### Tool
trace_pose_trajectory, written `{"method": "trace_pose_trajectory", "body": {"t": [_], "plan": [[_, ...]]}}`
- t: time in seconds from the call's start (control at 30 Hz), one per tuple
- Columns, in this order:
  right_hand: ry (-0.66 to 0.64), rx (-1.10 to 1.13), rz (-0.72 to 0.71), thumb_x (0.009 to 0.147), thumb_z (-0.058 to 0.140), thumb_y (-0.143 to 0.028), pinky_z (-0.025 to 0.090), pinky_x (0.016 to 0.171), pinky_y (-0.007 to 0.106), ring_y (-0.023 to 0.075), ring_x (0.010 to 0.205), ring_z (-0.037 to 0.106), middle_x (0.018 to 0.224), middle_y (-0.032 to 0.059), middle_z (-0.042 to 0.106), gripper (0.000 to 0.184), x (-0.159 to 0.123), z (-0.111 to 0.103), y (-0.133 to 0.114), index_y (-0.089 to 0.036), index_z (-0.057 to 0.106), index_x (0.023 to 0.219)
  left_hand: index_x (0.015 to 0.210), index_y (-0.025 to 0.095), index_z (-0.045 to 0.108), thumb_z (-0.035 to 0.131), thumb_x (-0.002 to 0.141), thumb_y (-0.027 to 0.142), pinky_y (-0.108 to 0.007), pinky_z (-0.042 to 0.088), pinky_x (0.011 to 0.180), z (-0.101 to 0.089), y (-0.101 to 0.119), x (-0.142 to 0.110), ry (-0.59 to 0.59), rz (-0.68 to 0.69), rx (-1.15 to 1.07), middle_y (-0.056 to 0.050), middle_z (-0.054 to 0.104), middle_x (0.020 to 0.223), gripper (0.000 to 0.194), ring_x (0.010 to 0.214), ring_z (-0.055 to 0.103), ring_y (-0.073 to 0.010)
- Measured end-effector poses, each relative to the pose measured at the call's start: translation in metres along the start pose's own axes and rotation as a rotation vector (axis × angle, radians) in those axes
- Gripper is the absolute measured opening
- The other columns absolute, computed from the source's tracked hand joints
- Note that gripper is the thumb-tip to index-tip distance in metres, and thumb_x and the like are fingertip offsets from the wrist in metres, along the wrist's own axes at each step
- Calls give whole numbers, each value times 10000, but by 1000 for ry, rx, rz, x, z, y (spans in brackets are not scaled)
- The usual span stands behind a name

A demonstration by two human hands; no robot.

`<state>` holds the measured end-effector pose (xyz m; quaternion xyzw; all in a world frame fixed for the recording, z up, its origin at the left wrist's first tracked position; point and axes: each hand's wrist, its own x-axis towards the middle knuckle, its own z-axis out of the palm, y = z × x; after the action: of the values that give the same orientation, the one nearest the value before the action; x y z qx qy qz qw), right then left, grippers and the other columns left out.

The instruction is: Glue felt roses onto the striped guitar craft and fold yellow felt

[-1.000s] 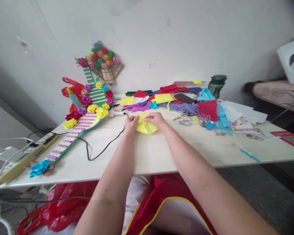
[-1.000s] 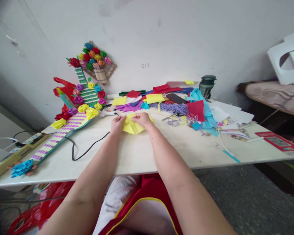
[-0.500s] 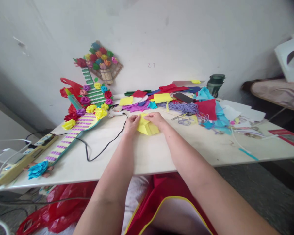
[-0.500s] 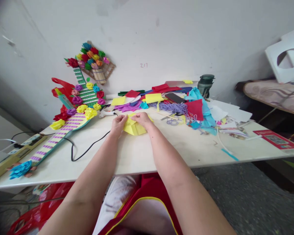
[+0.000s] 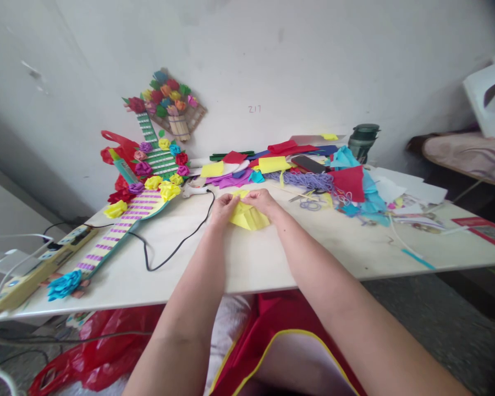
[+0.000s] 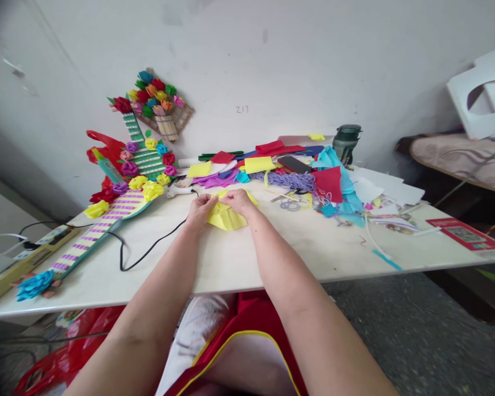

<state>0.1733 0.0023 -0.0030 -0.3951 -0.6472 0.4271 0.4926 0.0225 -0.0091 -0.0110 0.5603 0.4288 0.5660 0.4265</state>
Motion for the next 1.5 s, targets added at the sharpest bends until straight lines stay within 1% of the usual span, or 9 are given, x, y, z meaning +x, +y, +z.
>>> {"method": "trace_pose_trajectory", "body": {"t": [0.13,0.43,0.67,0.8,0.97,1.03,1.13,1.33,1.5], "plan": [[-13,-12,-9,584,658,-386,355,535,233,115,572,464,551,-31,512,243,0,0,-1,-155,591,548,673,164,527,728,587,478,-194,328,440,2,3,-1,-6,10,-48,37,519,546,383,450,441,-71],[-31,-24,-14,586,666,-427,374,538,245,120,560,470,539,-28,512,286,3,0,2,-162,573,530,629,164,511,712,614,427,-195,310,435,2,7,-6,43,11,-51,50,478,505,331,429,414,-66],[-44,-4,-54,586,674,-444,399,556,248,124,572,498,545,-29,528,304,4,0,2,-157,582,539,637,169,509,697,631,435,-198,307,431,2,6,-4,8,-19,-86,47,485,506,325,423,414,-71],[-43,1,-17,585,681,-441,396,537,245,125,552,503,530,-30,531,306,2,0,0,-159,573,535,634,168,510,693,647,421,-195,307,433,-1,2,0,26,15,-65,52,460,500,312,433,420,-71],[-27,116,111,669,617,-526,426,564,268,163,612,573,639,30,629,384,0,-5,-3,-144,647,695,629,166,497,679,656,441,-189,315,423,-1,0,2,98,40,-56,56,472,494,331,420,416,-64],[-21,115,127,661,624,-535,418,551,264,157,595,565,634,33,627,393,-1,-7,-4,-143,640,685,618,164,493,683,647,449,-187,314,415,-1,1,2,134,31,-51,57,470,481,344,409,408,-60],[-11,42,119,601,685,-470,382,507,245,125,529,511,560,-5,576,329,-1,-8,-5,-152,601,611,616,160,505,709,615,453,-185,319,410,0,2,2,158,22,-65,54,482,479,358,406,418,-60],[18,59,152,589,689,-370,357,459,223,100,475,462,494,-35,515,259,-1,-6,-5,-158,547,549,648,153,547,779,533,418,-218,408,463,-1,-1,3,64,-56,-79,33,540,513,370,456,514,-100],[-13,96,120,611,661,-349,373,477,215,96,487,475,518,-39,530,222,0,-7,-4,-157,555,579,618,154,520,772,544,407,-208,389,447,-5,-7,6,34,-86,-72,33,543,512,364,438,497,-89]]}}
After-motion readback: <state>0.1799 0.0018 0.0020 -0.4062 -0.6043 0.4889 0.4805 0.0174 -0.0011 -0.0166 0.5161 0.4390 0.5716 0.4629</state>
